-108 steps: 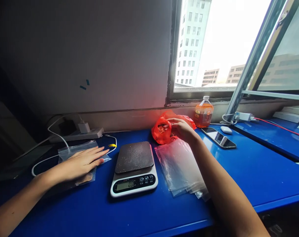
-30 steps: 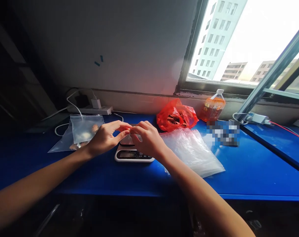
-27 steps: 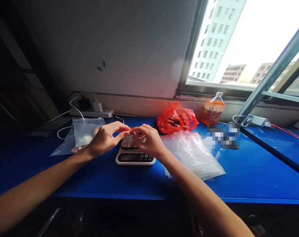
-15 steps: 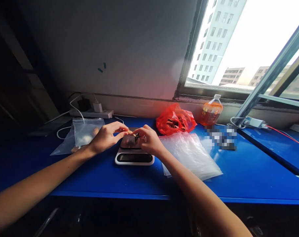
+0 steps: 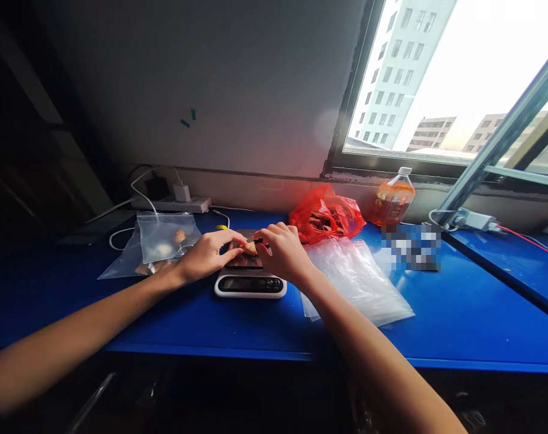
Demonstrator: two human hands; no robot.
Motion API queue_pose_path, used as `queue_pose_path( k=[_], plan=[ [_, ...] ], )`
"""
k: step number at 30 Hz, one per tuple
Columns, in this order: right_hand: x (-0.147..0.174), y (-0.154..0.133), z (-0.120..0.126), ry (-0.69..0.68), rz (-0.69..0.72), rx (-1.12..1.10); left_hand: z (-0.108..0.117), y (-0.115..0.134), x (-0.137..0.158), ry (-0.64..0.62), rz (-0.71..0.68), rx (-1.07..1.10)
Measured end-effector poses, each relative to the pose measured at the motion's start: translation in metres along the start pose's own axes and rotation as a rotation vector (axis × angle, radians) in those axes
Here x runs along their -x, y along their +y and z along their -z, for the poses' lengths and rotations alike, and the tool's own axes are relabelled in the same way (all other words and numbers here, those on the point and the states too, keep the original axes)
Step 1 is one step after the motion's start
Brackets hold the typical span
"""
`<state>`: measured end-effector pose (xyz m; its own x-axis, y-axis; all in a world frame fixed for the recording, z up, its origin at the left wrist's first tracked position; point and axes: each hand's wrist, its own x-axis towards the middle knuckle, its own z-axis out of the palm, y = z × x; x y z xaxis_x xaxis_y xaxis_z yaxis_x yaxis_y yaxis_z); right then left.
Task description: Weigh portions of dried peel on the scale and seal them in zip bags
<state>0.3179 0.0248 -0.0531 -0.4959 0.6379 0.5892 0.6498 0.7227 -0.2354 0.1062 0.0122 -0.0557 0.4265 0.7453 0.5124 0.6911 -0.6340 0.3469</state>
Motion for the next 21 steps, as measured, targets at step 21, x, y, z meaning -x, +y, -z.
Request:
queue_pose_path(
  k=[21],
  plan=[
    [0.013, 0.144, 0.053, 0.225, -0.641, 0.32, 0.036, -0.002, -0.002, -0.346, 0.466, -0.587]
  ],
)
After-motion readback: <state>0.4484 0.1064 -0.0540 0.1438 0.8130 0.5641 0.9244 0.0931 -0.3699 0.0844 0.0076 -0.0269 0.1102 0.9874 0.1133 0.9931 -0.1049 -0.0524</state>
